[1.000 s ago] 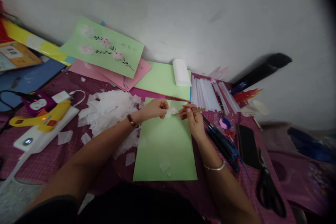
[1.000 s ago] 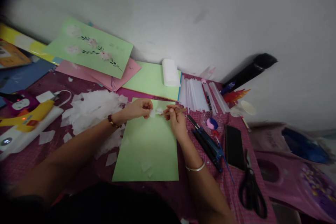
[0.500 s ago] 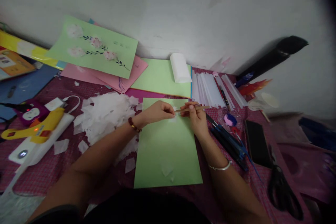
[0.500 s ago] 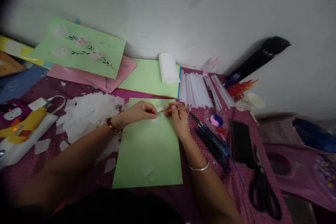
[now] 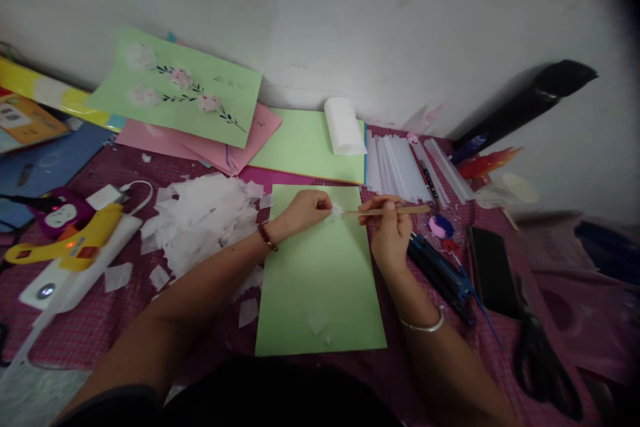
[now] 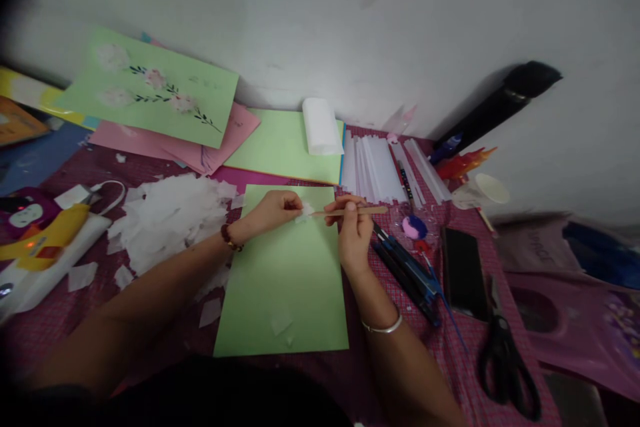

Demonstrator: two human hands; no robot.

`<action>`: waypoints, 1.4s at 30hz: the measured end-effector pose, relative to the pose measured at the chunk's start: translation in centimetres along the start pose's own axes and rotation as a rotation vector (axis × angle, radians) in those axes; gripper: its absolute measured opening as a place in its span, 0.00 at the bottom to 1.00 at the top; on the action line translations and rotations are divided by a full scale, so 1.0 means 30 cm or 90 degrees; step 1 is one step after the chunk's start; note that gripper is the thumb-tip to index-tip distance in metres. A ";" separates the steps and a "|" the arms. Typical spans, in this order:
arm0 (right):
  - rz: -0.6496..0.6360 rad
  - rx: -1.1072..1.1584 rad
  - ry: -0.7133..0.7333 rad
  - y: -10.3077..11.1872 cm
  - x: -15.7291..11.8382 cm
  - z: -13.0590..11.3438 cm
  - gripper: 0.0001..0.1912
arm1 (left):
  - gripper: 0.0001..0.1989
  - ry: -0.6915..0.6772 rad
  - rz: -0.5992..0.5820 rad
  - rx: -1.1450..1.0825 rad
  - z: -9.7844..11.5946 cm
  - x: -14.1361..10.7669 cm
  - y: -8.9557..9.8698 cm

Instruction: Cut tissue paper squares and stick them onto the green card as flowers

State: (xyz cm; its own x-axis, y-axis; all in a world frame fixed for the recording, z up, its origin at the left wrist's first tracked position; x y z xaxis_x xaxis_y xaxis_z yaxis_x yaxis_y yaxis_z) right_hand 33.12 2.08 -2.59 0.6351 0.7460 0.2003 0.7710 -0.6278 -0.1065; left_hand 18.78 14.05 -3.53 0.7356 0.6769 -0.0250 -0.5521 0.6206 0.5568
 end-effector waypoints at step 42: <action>-0.045 -0.065 0.012 0.010 0.021 0.027 0.18 | 0.04 -0.333 -0.497 0.365 0.241 -0.288 -0.057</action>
Point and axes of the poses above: each hand's wrist, its own x-axis towards the middle knuckle, its own y-axis out of the back of the hand, z = x × y, the point moved 1 cm from there along x, towards the middle knuckle, and after that the axes turned 1 degree about -y, right-handed, at the moved point
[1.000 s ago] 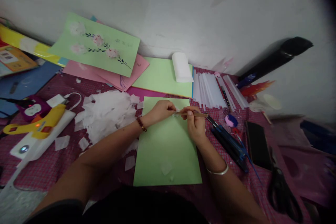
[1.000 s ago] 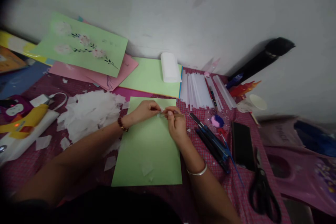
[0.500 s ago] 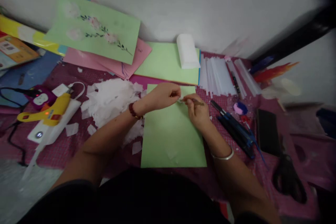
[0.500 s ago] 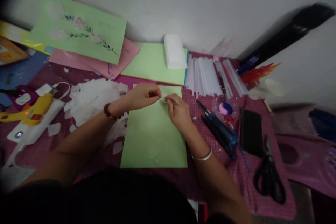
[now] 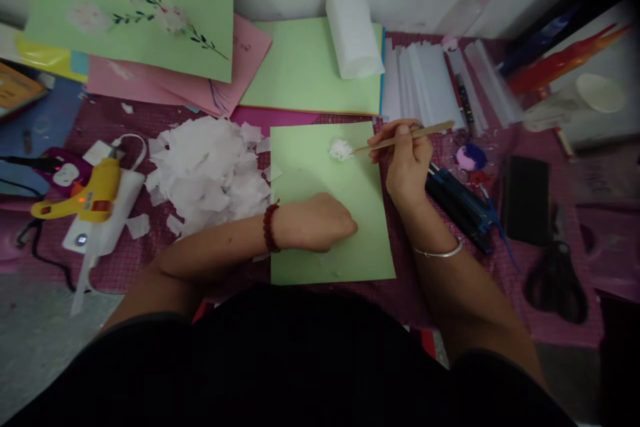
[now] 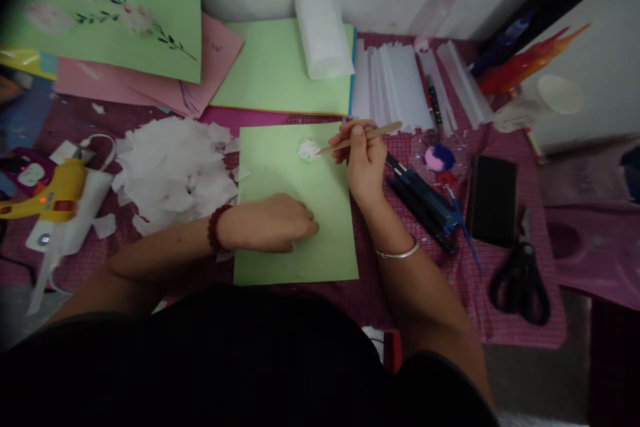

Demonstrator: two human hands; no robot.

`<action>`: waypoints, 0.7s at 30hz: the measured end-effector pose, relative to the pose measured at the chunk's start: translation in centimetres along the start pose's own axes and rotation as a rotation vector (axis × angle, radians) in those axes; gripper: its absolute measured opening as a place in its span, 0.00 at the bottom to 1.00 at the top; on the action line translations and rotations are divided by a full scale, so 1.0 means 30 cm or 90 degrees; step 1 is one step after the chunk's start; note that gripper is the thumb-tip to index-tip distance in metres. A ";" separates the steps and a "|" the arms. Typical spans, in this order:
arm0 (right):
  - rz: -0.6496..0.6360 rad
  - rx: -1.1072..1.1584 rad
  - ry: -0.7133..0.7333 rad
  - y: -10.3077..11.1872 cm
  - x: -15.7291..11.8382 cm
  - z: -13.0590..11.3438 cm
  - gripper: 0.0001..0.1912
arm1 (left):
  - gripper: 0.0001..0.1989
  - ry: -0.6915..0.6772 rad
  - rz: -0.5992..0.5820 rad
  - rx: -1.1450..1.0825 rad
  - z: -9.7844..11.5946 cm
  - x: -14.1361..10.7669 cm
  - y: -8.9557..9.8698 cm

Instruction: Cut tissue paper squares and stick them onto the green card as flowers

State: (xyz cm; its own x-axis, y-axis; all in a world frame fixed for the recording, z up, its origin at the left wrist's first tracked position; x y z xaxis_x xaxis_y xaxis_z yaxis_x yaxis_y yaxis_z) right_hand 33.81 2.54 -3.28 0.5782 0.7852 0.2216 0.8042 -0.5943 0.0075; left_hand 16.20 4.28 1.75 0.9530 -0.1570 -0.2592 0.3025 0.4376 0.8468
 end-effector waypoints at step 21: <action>-0.101 0.066 0.002 -0.018 -0.057 -0.016 0.13 | 0.00 0.206 0.293 -0.528 -0.249 -0.119 0.126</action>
Point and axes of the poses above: each hand's wrist, its own x-axis towards the middle knuckle, its own y-axis out of the back of the hand, z = x × y, the point moved 1 cm from there along x, towards the middle knuckle, and after that the axes turned 1 degree about -y, right-handed, at the moved point
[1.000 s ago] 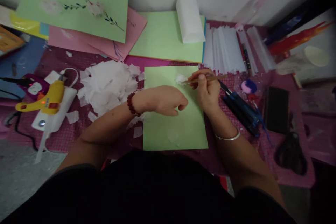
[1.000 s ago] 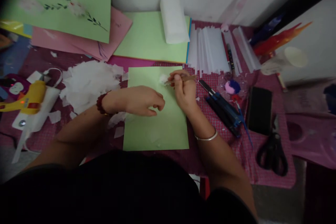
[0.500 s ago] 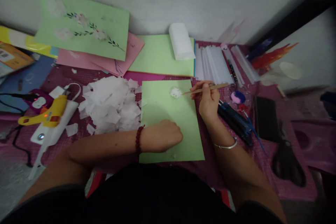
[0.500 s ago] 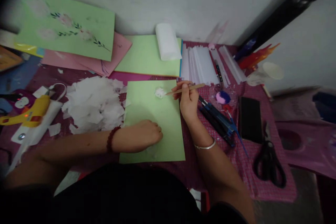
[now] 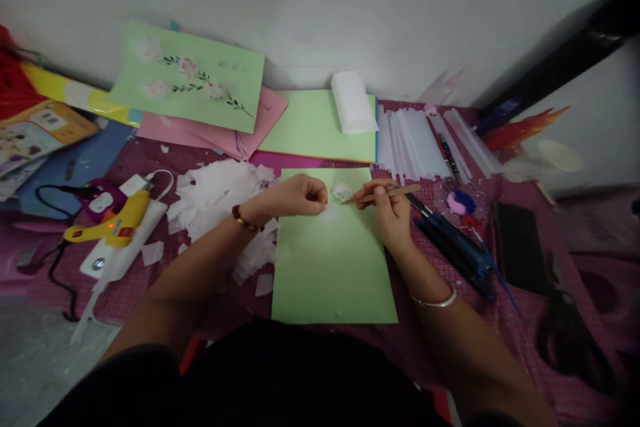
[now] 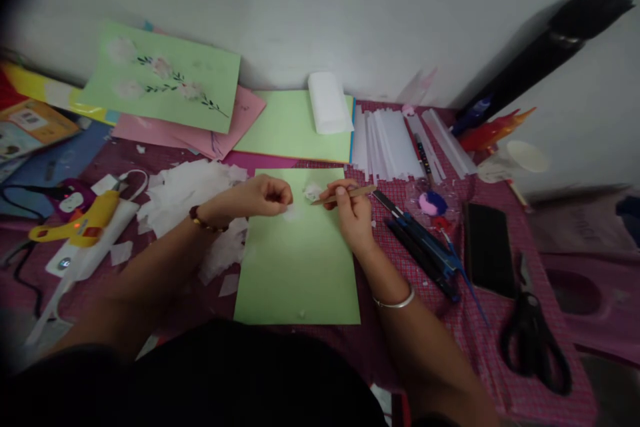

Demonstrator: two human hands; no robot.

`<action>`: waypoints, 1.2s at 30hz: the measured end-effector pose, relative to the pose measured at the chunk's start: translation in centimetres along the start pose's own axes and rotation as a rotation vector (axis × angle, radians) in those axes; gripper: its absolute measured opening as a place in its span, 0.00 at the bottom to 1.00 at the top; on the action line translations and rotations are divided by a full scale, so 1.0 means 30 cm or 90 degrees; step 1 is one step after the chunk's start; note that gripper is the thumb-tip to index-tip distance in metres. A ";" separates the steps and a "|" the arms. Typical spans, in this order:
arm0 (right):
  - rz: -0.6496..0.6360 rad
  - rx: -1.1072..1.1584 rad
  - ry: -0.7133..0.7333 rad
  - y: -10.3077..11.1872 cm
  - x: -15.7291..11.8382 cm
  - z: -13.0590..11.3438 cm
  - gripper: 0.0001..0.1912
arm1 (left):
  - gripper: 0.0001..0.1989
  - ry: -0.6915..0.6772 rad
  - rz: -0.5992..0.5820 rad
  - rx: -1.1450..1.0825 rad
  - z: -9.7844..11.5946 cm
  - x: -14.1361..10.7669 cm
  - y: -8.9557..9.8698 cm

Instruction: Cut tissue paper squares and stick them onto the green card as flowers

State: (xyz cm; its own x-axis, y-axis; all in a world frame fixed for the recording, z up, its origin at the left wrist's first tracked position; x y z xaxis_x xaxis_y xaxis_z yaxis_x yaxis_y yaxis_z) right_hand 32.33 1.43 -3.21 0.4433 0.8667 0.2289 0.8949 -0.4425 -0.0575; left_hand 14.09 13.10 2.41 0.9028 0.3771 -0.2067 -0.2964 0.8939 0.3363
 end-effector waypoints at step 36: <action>-0.041 -0.247 0.098 -0.013 -0.010 0.004 0.15 | 0.02 0.029 0.289 0.158 -0.145 0.075 0.037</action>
Point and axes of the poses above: each hand's wrist, its own x-axis towards the middle knuckle, its own y-axis out of the back of the hand, z = x × y, the point moved 1 cm from there along x, towards the middle knuckle, and after that the axes turned 1 degree about -y, right-handed, at the moved point
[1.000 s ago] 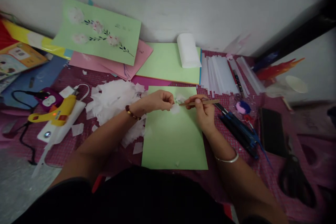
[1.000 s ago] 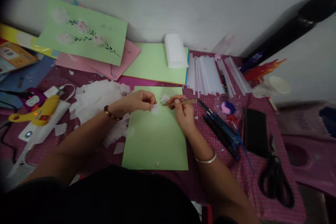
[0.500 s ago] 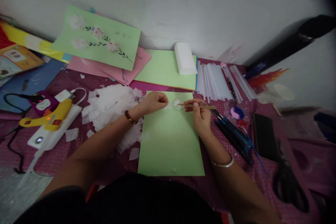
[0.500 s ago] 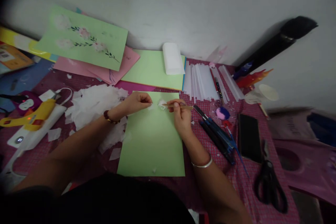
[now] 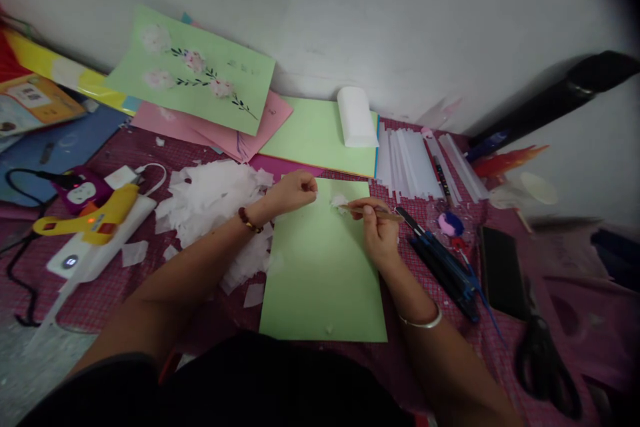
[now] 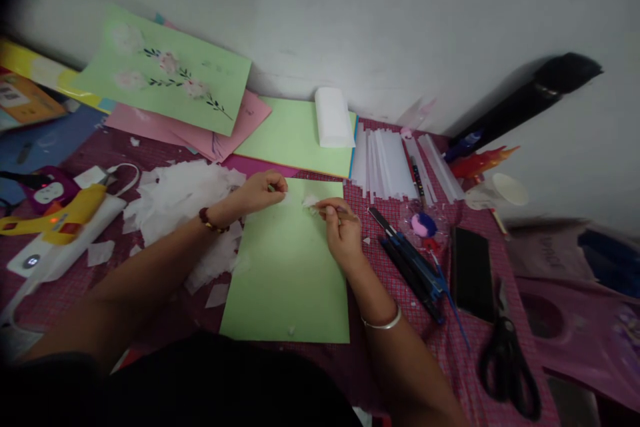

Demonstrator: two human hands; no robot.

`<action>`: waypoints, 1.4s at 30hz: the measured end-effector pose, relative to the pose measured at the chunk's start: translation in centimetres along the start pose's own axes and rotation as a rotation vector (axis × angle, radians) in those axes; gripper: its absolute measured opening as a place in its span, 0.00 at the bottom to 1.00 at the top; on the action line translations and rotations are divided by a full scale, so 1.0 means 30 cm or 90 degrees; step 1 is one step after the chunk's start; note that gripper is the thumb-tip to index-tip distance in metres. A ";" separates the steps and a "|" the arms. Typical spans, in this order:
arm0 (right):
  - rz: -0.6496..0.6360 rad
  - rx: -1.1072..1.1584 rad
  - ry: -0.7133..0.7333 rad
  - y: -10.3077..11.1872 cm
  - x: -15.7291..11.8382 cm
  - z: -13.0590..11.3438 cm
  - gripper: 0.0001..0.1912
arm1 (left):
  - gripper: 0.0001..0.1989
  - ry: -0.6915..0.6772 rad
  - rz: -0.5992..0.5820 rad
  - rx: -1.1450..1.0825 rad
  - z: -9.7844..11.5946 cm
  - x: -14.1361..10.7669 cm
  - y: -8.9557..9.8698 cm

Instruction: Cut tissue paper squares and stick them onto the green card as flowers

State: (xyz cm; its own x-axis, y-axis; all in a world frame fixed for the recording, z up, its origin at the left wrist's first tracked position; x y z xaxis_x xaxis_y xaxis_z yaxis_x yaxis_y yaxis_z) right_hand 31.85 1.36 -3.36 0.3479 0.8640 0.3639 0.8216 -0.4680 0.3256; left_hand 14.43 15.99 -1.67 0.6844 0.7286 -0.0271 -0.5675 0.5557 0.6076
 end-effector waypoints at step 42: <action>-0.094 -0.142 0.120 -0.012 -0.001 -0.006 0.12 | 0.06 -0.062 0.096 0.102 0.052 -0.019 0.231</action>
State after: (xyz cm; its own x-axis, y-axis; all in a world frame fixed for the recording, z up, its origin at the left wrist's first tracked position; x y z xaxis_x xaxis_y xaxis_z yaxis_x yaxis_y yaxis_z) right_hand 31.46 1.48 -3.33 0.1248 0.8859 0.4468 0.7302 -0.3869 0.5632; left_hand 10.84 18.79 3.80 0.6431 0.7519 0.1451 -0.5914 0.3674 0.7178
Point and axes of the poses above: each hand's wrist, its own x-axis towards the middle knuckle, its own y-axis out of the back of the hand, z = x × y, the point moved 1 cm from there along x, towards the middle knuckle, and after that the axes turned 1 degree about -y, right-handed, at the moved point
